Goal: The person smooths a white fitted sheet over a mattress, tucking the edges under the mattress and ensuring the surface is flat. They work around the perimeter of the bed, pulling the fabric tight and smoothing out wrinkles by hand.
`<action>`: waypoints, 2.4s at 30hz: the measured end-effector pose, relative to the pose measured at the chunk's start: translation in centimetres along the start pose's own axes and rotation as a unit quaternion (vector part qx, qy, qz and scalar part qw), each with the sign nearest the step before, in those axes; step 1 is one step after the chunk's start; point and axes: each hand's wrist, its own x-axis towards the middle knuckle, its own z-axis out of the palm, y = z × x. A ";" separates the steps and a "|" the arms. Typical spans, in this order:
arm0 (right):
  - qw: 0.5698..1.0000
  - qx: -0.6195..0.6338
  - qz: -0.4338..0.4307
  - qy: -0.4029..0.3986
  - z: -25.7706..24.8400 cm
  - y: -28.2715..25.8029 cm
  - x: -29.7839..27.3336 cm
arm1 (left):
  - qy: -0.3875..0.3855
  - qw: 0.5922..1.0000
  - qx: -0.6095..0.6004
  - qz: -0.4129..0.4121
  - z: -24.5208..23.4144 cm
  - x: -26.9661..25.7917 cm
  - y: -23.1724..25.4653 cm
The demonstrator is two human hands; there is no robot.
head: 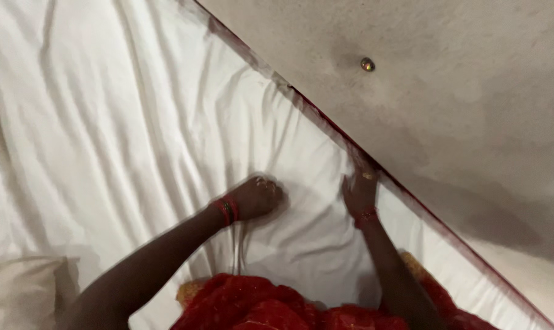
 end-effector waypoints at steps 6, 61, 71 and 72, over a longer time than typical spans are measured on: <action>0.990 -0.042 -0.123 -0.054 0.3 -8.5 8.9 | -0.027 0.943 -0.030 -0.332 -5.8 7.0 -7.3; 0.690 -0.464 -0.221 -0.511 6.7 -8.4 22.6 | 0.227 0.364 0.024 -0.903 5.6 -24.5 13.1; 0.664 -0.474 -0.257 -0.517 8.4 -12.7 25.0 | 0.167 0.320 -0.004 -0.933 5.8 -28.3 8.4; 0.667 -0.471 -0.258 -0.516 7.8 -12.7 25.0 | 0.176 0.305 0.013 -0.936 5.2 -28.0 8.2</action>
